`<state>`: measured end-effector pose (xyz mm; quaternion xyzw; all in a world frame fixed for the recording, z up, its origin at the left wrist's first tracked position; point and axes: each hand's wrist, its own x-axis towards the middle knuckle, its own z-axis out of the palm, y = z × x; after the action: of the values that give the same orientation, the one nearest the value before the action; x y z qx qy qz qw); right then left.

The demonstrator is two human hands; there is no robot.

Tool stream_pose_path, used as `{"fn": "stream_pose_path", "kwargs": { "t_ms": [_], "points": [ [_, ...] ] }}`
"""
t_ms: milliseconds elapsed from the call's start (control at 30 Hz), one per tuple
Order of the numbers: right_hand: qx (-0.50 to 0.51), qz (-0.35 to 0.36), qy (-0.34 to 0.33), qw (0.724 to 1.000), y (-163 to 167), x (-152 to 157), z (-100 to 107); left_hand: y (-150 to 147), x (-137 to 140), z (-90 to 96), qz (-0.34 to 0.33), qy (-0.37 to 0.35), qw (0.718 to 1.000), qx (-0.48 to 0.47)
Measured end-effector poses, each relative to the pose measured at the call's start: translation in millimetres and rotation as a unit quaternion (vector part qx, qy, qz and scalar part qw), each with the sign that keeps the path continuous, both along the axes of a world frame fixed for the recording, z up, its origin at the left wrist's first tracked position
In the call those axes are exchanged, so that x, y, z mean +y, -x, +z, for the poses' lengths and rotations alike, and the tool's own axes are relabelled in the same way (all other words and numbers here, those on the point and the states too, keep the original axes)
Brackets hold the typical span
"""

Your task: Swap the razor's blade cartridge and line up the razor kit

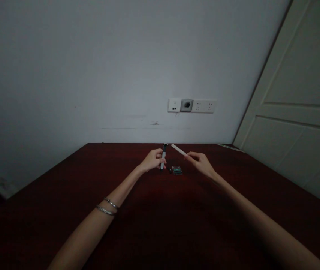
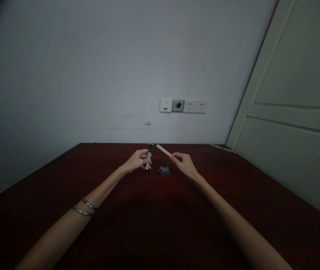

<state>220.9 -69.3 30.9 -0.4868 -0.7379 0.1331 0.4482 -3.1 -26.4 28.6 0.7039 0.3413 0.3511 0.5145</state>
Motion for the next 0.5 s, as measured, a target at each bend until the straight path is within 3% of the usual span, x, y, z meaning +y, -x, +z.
{"fn": "stream_pose_path", "kwargs": {
  "t_ms": [167,367,500],
  "points": [
    [0.028,0.048,0.002,0.998,15,0,4,-3,0,-3.8,-0.014,-0.03,0.999,0.007],
    [0.073,0.017,0.038,0.996,1,-3,-3,2,11,-8.0,0.0,-0.127,0.992,-0.024],
    [0.083,0.037,0.058,0.994,3,-9,5,7,14,-15.9,0.015,-0.204,0.979,0.018]
  ]
}}
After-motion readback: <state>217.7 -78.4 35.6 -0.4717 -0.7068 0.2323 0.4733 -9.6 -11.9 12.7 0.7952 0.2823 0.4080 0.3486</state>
